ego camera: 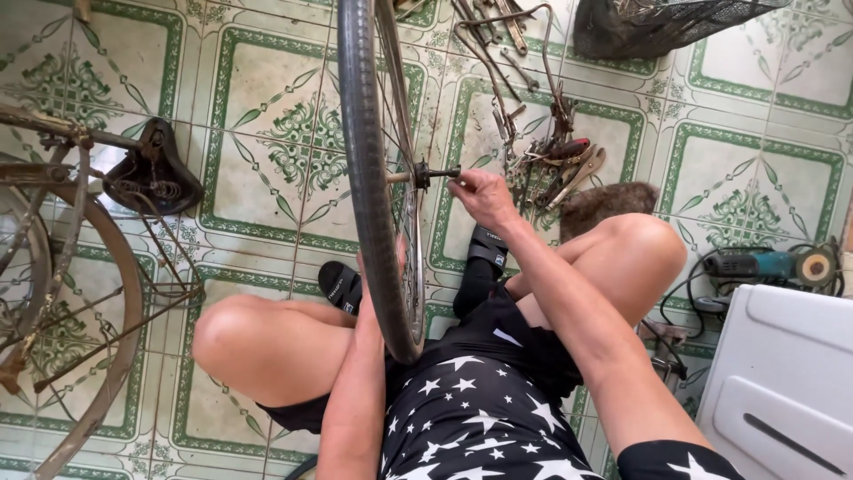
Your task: The person unscrews nuts from a bicycle wheel axle using a wrench, handles metal components, and then tightens spokes along the rim using a spoke wrench while sitting on the floor.
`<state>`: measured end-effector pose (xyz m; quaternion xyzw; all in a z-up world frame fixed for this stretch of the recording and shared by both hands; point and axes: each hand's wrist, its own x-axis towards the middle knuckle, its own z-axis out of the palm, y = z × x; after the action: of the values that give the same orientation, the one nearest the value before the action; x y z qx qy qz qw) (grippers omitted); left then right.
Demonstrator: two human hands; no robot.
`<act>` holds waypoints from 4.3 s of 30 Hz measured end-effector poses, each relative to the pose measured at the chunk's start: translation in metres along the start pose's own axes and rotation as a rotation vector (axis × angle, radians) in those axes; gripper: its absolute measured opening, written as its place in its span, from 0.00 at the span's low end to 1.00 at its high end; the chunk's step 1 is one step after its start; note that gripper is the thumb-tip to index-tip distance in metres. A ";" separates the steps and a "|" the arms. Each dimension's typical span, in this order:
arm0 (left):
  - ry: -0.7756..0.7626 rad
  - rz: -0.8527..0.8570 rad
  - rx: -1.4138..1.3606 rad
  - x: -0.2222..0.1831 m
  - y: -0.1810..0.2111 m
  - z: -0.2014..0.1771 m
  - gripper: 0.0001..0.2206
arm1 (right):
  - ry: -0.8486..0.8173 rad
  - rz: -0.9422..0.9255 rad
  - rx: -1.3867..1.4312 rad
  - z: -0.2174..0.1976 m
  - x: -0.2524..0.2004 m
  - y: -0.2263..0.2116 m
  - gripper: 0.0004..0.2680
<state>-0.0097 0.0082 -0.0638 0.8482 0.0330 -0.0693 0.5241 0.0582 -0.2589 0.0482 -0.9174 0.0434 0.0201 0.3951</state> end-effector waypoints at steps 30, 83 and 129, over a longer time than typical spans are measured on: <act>-0.113 -0.509 -1.314 0.016 0.060 -0.016 0.09 | -0.291 0.293 0.230 -0.070 -0.024 -0.041 0.11; -0.120 -0.388 -0.196 0.019 0.131 -0.049 0.13 | 0.005 -0.864 -0.683 -0.096 0.074 -0.061 0.07; 0.058 0.161 0.119 0.004 0.045 -0.012 0.13 | -0.050 0.074 0.024 -0.007 -0.020 -0.017 0.09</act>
<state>0.0008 -0.0014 -0.0194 0.8794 -0.0240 -0.0041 0.4754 0.0402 -0.2511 0.0664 -0.9096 0.0677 0.0570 0.4059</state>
